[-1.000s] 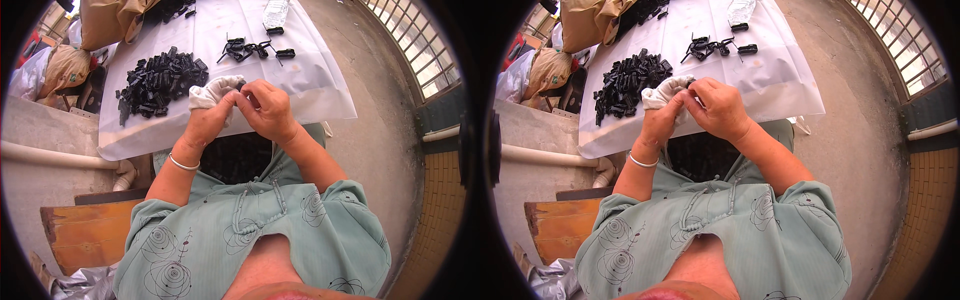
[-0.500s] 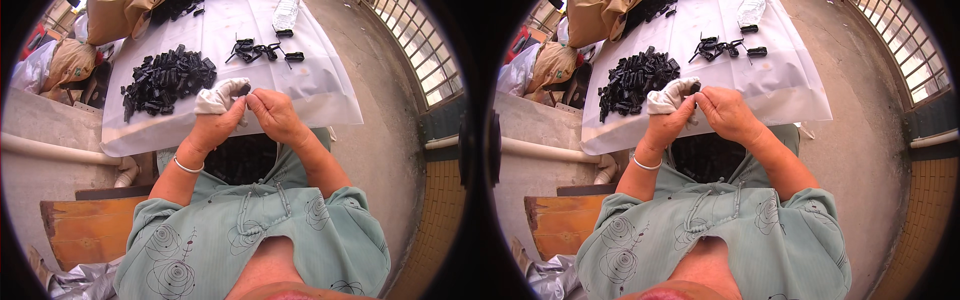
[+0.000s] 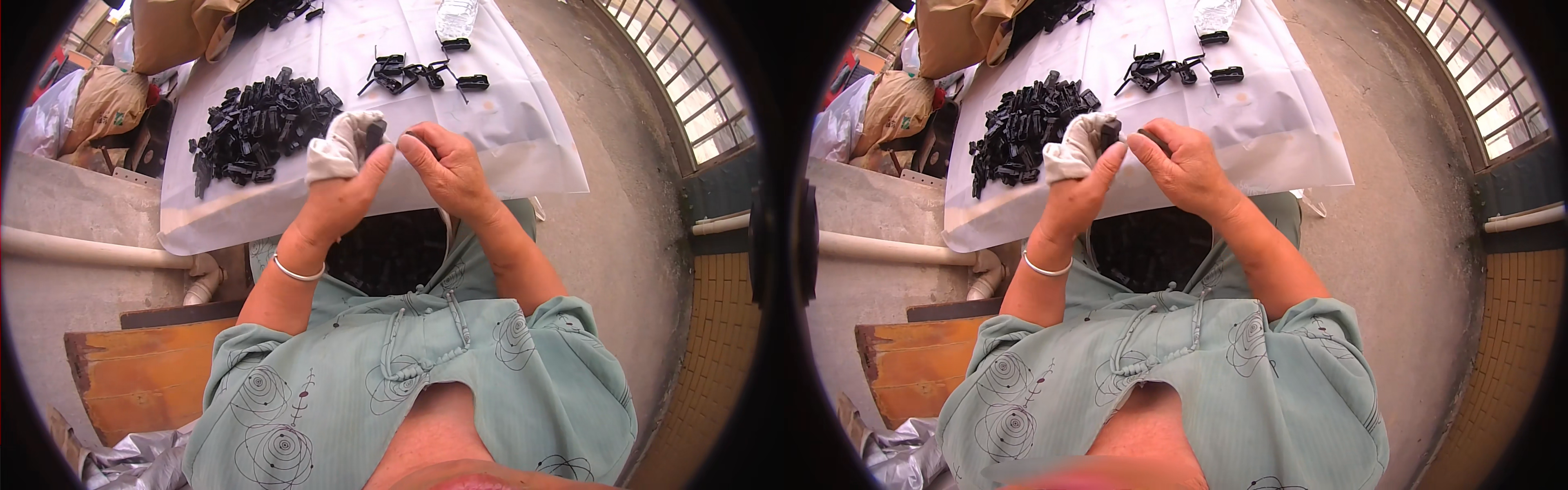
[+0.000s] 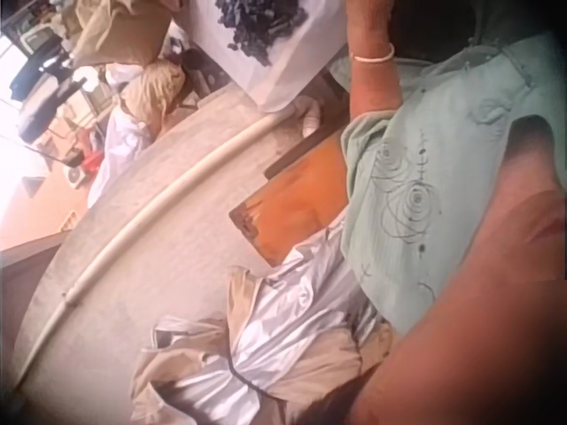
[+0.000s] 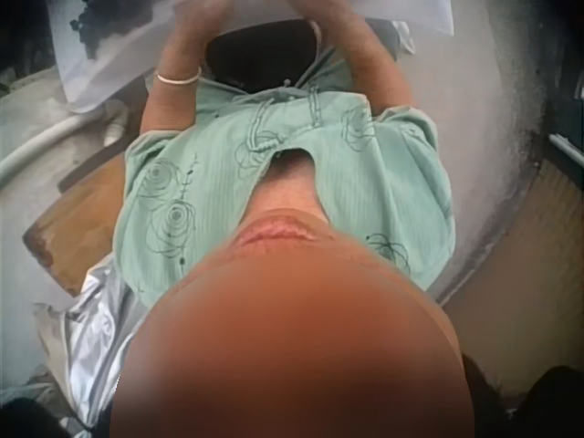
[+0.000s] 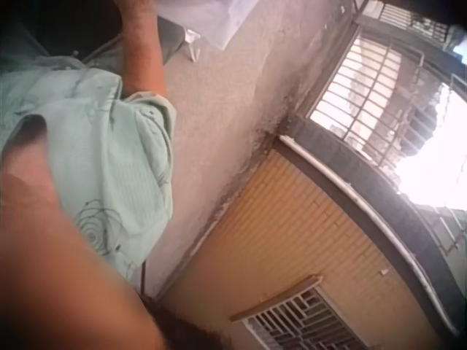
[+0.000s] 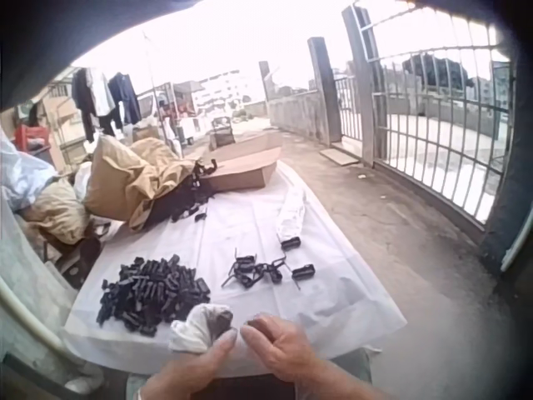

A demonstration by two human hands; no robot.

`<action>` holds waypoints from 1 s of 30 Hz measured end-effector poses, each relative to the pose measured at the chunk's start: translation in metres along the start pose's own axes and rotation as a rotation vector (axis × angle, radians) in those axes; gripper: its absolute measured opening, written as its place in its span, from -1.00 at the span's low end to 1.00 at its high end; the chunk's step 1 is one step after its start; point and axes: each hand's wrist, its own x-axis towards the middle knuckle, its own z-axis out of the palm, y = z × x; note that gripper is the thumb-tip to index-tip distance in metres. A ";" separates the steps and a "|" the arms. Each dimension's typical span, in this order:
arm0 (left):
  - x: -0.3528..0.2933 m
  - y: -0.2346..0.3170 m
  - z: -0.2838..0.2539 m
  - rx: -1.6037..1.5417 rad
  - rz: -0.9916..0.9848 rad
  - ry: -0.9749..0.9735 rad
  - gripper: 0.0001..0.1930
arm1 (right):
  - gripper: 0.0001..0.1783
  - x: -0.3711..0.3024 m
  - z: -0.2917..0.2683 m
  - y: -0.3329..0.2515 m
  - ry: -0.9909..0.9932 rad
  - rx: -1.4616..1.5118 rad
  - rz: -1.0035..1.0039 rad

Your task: Cleaning small black plastic components by wiping them with a white cloth.

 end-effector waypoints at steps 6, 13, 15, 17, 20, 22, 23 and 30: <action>0.002 0.005 -0.010 -0.520 -0.497 -0.010 -0.67 | -0.87 -0.004 -0.014 0.009 -0.108 -0.228 -0.032; 0.001 0.016 -0.003 -0.333 -0.520 -0.256 -0.68 | -0.87 0.001 -0.005 0.001 0.032 -0.150 -0.219; 0.003 0.019 0.004 -0.262 -0.428 -0.232 -0.70 | -0.86 -0.001 0.000 0.001 0.060 -0.051 -0.048; 0.003 0.019 0.004 -0.186 -0.335 -0.199 -0.71 | -0.86 0.000 0.003 0.003 0.107 -0.034 -0.038; 0.003 0.015 0.000 -0.170 -0.336 -0.184 -0.76 | -0.83 -0.001 -0.004 -0.003 -0.047 -0.175 -0.040; 0.004 0.019 0.002 -0.056 -0.381 -0.126 -0.77 | -0.79 0.000 -0.002 -0.001 -0.087 -0.185 -0.050; 0.004 0.017 0.002 -0.058 -0.380 -0.127 -0.77 | -0.76 0.000 -0.002 0.000 -0.126 -0.195 -0.061; 0.007 0.016 0.001 0.334 -0.112 -0.163 -0.78 | -0.76 0.002 0.007 0.005 -0.047 -0.141 0.033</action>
